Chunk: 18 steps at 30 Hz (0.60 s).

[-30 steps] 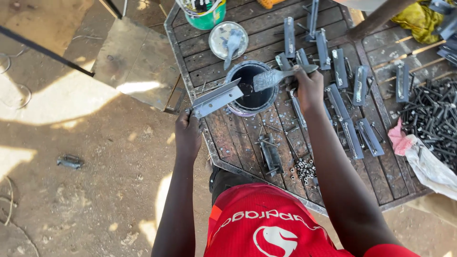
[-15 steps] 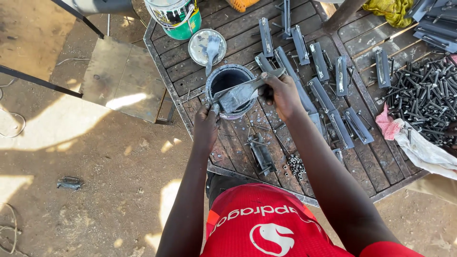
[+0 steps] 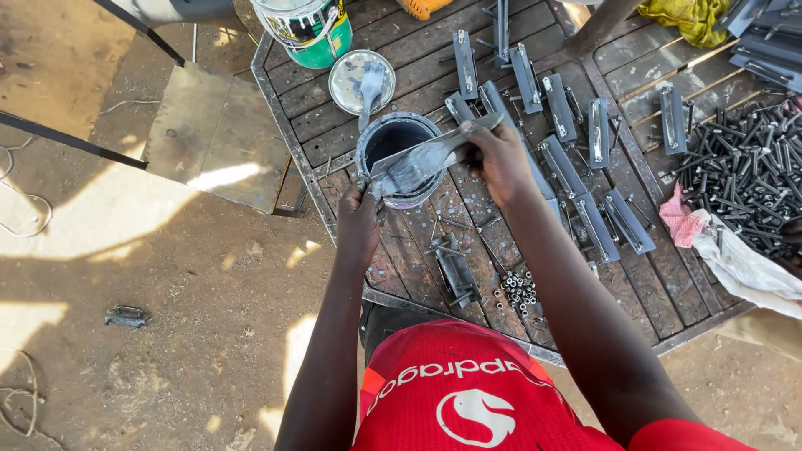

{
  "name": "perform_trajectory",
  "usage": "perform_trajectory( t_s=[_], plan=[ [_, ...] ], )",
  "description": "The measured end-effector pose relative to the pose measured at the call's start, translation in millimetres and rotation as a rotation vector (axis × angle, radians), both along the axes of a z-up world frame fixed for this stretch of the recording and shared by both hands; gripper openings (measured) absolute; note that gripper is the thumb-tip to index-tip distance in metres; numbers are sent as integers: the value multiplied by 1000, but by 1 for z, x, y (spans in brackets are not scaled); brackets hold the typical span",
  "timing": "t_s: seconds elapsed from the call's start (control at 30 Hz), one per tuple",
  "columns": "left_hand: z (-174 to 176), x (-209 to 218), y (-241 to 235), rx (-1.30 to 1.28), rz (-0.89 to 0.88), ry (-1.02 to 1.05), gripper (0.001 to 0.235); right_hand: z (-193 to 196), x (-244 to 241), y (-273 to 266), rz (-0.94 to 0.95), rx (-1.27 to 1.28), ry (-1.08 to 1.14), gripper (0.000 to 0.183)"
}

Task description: Painting small metal fabrication parts with black paint using a brush

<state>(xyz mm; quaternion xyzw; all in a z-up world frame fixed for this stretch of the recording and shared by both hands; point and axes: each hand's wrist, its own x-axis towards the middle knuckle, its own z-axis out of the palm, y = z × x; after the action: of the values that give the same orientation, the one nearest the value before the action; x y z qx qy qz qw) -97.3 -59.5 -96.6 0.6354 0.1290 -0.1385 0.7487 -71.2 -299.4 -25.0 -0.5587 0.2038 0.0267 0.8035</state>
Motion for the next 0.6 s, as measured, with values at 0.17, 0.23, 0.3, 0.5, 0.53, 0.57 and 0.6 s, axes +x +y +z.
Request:
perform_trajectory(
  t_s=[0.17, 0.23, 0.3, 0.5, 0.53, 0.57, 0.6],
  plan=[
    [14, -5, 8, 18, 38, -37, 15, -37, -8, -55, -122, -155, 21, 21],
    [28, -4, 6, 28, 34, -28, 14, -27, -13, -59, -158, -189, 32, 19],
    [33, -2, 2, 36, 60, -11, 15, -13, -18, -52, -207, -69, 11, 17],
    [31, -3, -6, 61, 38, -21, 15, -22, -10, -11, -133, -27, -32, 16],
    [29, -3, -4, 63, 42, -19, 15, -32, -10, -21, -129, -25, -31, 16],
    [27, -3, -1, 49, 57, -12, 14, -41, -9, -31, -151, -32, -27, 16],
    [25, -1, 1, 35, 75, -8, 14, -51, -7, -40, -169, -40, -26, 18]
  ],
)
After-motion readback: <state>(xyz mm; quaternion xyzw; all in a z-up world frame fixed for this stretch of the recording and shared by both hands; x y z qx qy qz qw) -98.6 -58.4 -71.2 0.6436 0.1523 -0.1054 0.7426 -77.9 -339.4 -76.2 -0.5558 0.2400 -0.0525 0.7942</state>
